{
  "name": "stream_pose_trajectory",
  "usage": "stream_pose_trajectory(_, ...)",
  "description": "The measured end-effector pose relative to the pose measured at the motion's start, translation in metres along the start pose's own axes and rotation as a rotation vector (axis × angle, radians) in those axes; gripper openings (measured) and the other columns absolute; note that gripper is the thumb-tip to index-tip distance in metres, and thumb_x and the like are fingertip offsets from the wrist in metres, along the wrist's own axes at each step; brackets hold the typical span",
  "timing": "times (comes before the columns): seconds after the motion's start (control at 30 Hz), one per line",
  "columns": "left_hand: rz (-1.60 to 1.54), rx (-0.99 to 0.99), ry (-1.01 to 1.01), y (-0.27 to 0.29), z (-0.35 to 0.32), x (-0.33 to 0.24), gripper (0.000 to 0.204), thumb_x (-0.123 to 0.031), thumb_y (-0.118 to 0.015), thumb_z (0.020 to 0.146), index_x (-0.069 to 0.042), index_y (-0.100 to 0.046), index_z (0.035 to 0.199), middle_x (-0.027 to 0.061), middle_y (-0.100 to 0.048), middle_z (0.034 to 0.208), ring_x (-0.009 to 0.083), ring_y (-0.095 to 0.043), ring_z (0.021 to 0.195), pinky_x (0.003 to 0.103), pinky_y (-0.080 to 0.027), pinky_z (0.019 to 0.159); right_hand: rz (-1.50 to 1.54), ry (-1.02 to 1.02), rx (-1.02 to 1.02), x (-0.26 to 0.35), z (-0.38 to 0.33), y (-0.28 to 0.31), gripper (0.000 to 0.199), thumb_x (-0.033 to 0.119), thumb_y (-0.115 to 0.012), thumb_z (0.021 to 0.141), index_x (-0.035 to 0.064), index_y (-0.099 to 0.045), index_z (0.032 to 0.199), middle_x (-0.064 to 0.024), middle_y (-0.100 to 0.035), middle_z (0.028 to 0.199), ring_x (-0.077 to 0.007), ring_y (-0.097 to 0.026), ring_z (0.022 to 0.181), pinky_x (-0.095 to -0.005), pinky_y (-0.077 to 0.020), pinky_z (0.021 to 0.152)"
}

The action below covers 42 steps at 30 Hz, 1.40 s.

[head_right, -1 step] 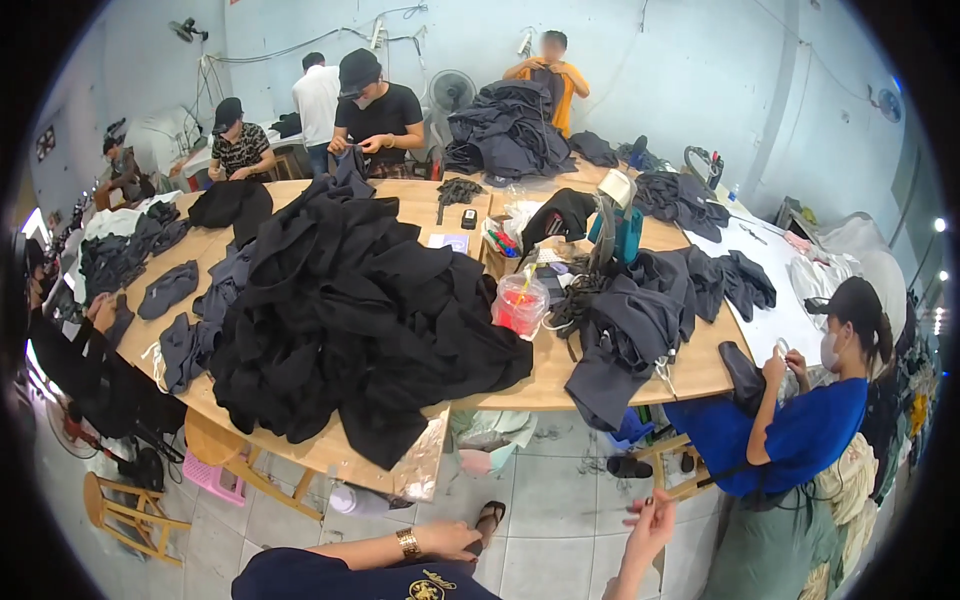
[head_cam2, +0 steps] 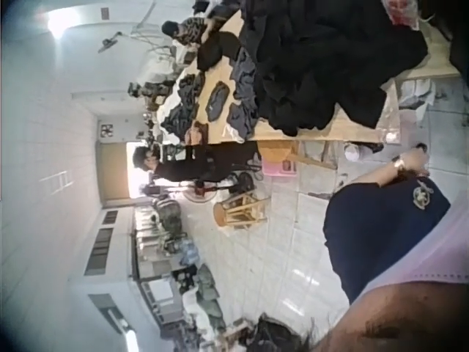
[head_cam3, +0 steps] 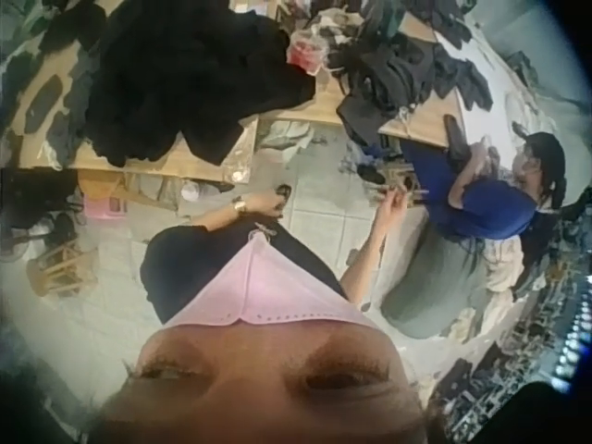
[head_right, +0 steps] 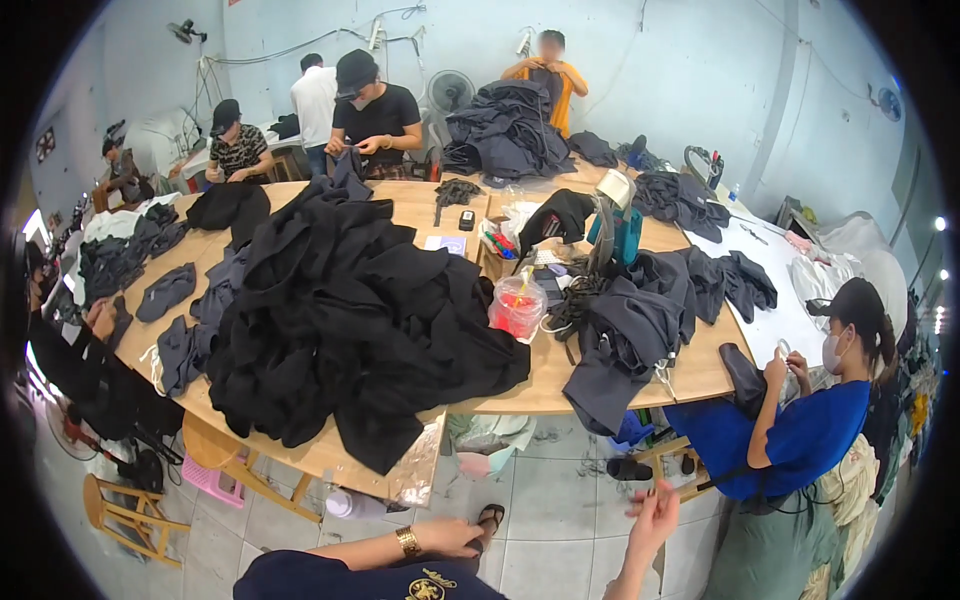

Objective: Checking and sorting finished garments or garment components on a large industrial table.

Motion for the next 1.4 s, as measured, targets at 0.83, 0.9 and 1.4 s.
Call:
stream_pose_trajectory(0.83,-0.479,-0.358,0.848,0.173,0.101,0.032,0.064,-0.048,-0.055,0.086,-0.010,-0.044,0.136,0.0226,-0.040,0.139,0.0377,-0.037,0.130,0.046,-0.031,0.105,0.150,0.780,0.162,0.159,0.576,-0.264,0.010,0.001,-0.053,0.089,0.0017,-0.050,0.098,-0.0062,-0.060,0.075,-0.0118,-0.064,0.067,-0.0252,-0.0527,0.056)
stream_pose_trajectory(0.9,-0.480,-0.346,0.896,0.177,0.104,0.024,0.063,-0.045,-0.056,0.086,-0.006,-0.044,0.135,0.0230,-0.043,0.137,0.0386,-0.041,0.127,0.046,-0.034,0.103,0.133,0.791,0.168,0.144,0.602,-0.285,0.010,0.002,-0.053,0.090,0.0017,-0.050,0.099,-0.0050,-0.060,0.078,-0.0098,-0.063,0.068,-0.0237,-0.0540,0.057)
stream_pose_trajectory(1.4,-0.341,-0.485,1.016,0.126,0.128,0.051,0.059,-0.038,-0.064,0.085,-0.005,-0.045,0.130,0.0261,-0.053,0.124,0.0419,-0.050,0.116,0.046,-0.042,0.094,0.465,0.728,0.447,0.141,0.603,-0.314,0.008,0.002,-0.054,0.086,0.0032,-0.050,0.093,-0.0129,-0.058,0.067,-0.0265,-0.063,0.065,-0.0341,-0.0470,0.058)
Point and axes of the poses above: each hand's wrist, its own z-axis towards the middle knuckle, its own y-axis out of the back of the hand, x = y × z, the point moved 6 cm from there along z, towards the middle knuckle
